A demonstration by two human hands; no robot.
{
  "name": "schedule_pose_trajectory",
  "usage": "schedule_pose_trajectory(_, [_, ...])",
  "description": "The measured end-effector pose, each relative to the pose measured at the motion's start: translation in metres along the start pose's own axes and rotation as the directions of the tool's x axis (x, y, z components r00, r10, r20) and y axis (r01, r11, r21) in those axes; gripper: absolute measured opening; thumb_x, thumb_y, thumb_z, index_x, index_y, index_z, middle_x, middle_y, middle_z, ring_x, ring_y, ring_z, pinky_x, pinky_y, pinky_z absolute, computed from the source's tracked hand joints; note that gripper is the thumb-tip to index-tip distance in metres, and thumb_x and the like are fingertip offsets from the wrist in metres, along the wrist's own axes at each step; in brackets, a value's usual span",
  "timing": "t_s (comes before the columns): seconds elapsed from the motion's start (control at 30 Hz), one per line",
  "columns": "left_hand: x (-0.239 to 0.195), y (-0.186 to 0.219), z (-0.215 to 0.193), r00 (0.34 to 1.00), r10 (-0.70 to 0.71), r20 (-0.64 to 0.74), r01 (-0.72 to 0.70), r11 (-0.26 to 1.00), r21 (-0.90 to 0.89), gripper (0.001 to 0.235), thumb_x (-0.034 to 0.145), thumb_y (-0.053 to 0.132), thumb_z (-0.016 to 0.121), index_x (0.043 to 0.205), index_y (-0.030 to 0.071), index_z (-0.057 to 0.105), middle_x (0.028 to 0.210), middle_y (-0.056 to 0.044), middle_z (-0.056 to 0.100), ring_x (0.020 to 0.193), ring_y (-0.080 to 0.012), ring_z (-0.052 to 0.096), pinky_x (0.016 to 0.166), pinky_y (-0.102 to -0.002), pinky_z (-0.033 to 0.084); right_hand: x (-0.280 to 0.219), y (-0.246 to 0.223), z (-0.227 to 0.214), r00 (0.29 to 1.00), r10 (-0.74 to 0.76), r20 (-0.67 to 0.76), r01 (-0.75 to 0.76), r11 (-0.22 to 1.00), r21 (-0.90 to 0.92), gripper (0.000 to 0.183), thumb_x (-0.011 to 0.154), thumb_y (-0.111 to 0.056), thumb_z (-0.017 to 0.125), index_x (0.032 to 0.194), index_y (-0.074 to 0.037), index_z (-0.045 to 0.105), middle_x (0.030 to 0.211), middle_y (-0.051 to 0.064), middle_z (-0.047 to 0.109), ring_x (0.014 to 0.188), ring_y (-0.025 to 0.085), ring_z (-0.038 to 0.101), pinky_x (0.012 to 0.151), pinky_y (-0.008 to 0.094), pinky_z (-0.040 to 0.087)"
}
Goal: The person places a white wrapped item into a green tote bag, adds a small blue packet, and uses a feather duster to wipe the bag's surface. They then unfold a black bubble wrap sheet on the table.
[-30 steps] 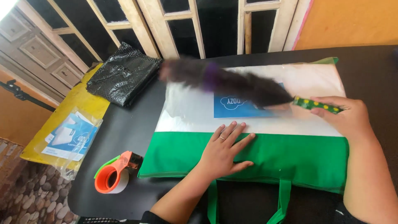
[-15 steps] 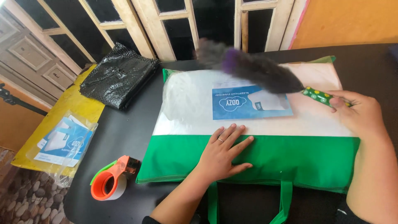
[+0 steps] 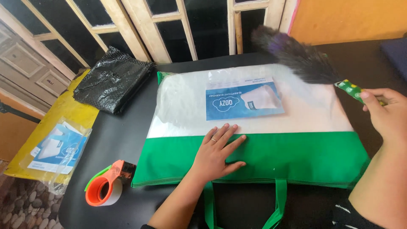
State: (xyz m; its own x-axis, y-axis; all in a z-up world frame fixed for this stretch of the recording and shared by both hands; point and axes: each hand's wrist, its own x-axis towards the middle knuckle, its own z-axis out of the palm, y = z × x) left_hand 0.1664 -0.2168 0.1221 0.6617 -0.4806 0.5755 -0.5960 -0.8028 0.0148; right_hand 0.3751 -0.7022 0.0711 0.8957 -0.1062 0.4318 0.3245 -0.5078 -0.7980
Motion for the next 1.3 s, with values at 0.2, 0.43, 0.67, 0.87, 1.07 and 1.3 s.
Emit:
schedule_pose_trajectory(0.2, [0.007, 0.004, -0.008, 1.0, 0.021, -0.011, -0.02, 1.0, 0.017, 0.066, 0.098, 0.061, 0.058, 0.148, 0.018, 0.054, 0.158, -0.013, 0.048, 0.146, -0.0346, 0.048, 0.118, -0.053, 0.038, -0.016, -0.049, -0.011, 0.967, 0.013, 0.255, -0.027, 0.998, 0.053, 0.014, 0.104, -0.002, 0.071, 0.116, -0.001, 0.077, 0.079, 0.012, 0.068, 0.071, 0.013, 0.056, 0.075, 0.024, 0.043])
schedule_pose_trajectory(0.43, [0.001, 0.003, 0.003, 1.0, 0.02, 0.012, -0.021, 0.999, 0.041, 0.072, 0.096, 0.061, 0.065, 0.153, 0.021, 0.049, 0.162, -0.011, 0.044, 0.15, -0.0341, 0.044, 0.12, -0.053, 0.037, -0.012, -0.055, -0.007, 0.959, 0.192, 0.206, -0.162, 0.975, -0.154, 0.015, 0.106, -0.027, 0.075, 0.113, -0.015, 0.079, 0.075, 0.008, 0.07, 0.074, 0.008, 0.055, 0.073, 0.024, 0.035])
schedule_pose_trajectory(0.67, [0.002, 0.004, 0.002, 1.0, 0.016, 0.008, -0.016, 0.999, 0.038, 0.07, 0.099, 0.061, 0.06, 0.154, 0.021, 0.047, 0.163, -0.009, 0.043, 0.153, -0.0322, 0.04, 0.123, -0.052, 0.034, -0.012, -0.045, -0.01, 0.997, 0.051, -0.051, -0.054, 0.996, -0.067, 0.008, 0.113, -0.018, 0.077, 0.116, -0.011, 0.075, 0.082, 0.003, 0.067, 0.082, 0.005, 0.062, 0.081, 0.02, 0.044])
schedule_pose_trajectory(0.87, [0.002, 0.004, 0.003, 1.0, 0.009, -0.016, -0.009, 1.0, 0.017, 0.068, 0.096, 0.059, 0.064, 0.15, 0.02, 0.053, 0.152, -0.01, 0.053, 0.141, -0.0351, 0.051, 0.112, -0.051, 0.042, -0.024, -0.068, -0.035, 0.966, 0.054, 0.252, -0.053, 0.999, -0.013, 0.016, 0.097, -0.007, 0.078, 0.113, -0.003, 0.078, 0.079, 0.011, 0.071, 0.075, 0.012, 0.058, 0.078, 0.023, 0.038])
schedule_pose_trajectory(1.07, [0.0, 0.003, 0.008, 1.0, 0.016, -0.009, -0.015, 0.998, 0.054, 0.069, 0.096, 0.061, 0.064, 0.152, 0.022, 0.05, 0.16, -0.01, 0.047, 0.147, -0.0339, 0.048, 0.119, -0.053, 0.038, -0.024, -0.063, -0.034, 0.956, 0.238, 0.17, -0.198, 0.955, -0.22, 0.018, 0.103, -0.033, 0.078, 0.108, -0.016, 0.081, 0.075, 0.003, 0.071, 0.078, 0.008, 0.054, 0.072, 0.027, 0.032])
schedule_pose_trajectory(1.3, [0.0, 0.003, 0.008, 1.0, 0.023, -0.006, -0.022, 0.999, 0.039, 0.069, 0.1, 0.06, 0.06, 0.156, 0.022, 0.045, 0.164, -0.009, 0.041, 0.153, -0.0325, 0.04, 0.123, -0.052, 0.035, -0.02, -0.008, -0.047, 0.996, 0.091, -0.022, -0.092, 0.994, -0.059, 0.01, 0.122, -0.015, 0.066, 0.123, -0.009, 0.074, 0.088, 0.005, 0.067, 0.082, 0.007, 0.06, 0.071, 0.021, 0.039])
